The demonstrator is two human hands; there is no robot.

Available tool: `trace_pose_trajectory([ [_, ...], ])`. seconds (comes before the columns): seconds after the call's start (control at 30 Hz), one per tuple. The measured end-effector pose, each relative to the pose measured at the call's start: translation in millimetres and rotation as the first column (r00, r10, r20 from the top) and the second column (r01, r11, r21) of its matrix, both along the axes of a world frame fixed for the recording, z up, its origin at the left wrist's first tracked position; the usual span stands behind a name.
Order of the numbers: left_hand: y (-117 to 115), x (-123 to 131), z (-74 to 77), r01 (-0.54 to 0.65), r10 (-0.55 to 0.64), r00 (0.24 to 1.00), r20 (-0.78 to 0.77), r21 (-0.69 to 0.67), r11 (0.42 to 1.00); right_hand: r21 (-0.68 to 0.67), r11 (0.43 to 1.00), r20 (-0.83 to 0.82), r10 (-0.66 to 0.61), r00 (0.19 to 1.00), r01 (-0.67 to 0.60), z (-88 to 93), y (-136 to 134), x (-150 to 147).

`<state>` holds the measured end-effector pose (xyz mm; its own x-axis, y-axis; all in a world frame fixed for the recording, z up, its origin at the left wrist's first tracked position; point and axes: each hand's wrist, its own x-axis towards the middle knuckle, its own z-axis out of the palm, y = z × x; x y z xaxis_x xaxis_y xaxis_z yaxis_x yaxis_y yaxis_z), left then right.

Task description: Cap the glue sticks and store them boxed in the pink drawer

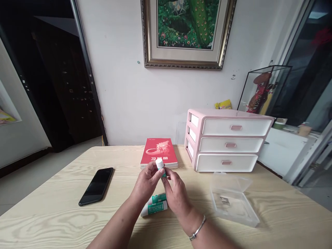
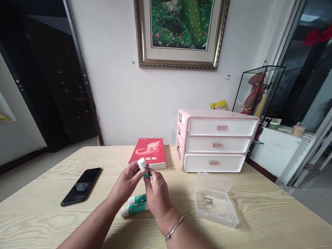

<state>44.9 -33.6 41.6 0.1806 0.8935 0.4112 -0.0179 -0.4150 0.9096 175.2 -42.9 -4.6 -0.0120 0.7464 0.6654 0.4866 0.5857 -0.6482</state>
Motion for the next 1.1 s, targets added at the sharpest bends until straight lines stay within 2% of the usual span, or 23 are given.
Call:
trace_pose_trajectory([
  [0.07, -5, 4, -5.2, 0.048, -0.048, 0.999, 0.004, -0.011, 0.999, -0.017, 0.999, -0.077, 0.050, 0.996, -0.051, 1.7, -4, -3],
  [0.13, -9, 2, -9.0, 0.041, -0.041, 0.997, -0.059, -0.008, 0.999, -0.042, 0.989, -0.125, 0.134, 0.983, -0.140, 4.5, -7, -4],
  [0.23, -14, -10, -10.3, -0.100, 0.117, 0.957, -0.266, 0.078, 0.992, -0.098, 0.970, -0.182, 0.202, 0.962, -0.222, 8.9, -11, -2],
  [0.33, -18, -23, -8.8, -0.184, 0.288, 0.815, -0.503, 0.247, 0.951, -0.199, 0.951, -0.321, 0.166, 0.932, -0.238, 10.9, -12, 4],
  [0.47, -24, -28, -6.3, -0.154, 0.380, 0.597, -0.707, 0.364, 0.919, -0.271, 0.920, -0.459, 0.135, 0.878, -0.284, 10.2, -11, 7],
  [0.6, -29, -22, -6.8, -0.100, 0.403, 0.392, -0.827, 0.398, 0.912, -0.317, 0.916, -0.420, 0.096, 0.902, -0.245, 5.5, -7, 8],
  [0.67, -30, -19, -9.9, -0.049, 0.410, 0.329, -0.851, 0.418, 0.907, -0.345, 0.919, -0.374, 0.055, 0.926, -0.194, 2.6, -4, 8],
  [0.73, -30, -16, -13.9, -0.004, 0.420, 0.304, -0.855, 0.440, 0.898, -0.361, 0.919, -0.321, 0.040, 0.946, -0.161, 0.5, -1, 9],
  [0.9, -31, -12, -19.4, 0.032, 0.434, 0.313, -0.845, 0.466, 0.884, -0.361, 0.922, -0.218, 0.061, 0.974, -0.138, -0.7, 1, 9],
  [1.1, -34, -13, -14.8, 0.035, 0.321, 0.350, -0.880, 0.355, 0.934, -0.338, 0.940, -0.172, -0.022, 0.985, -0.038, 2.2, 0, 7],
])
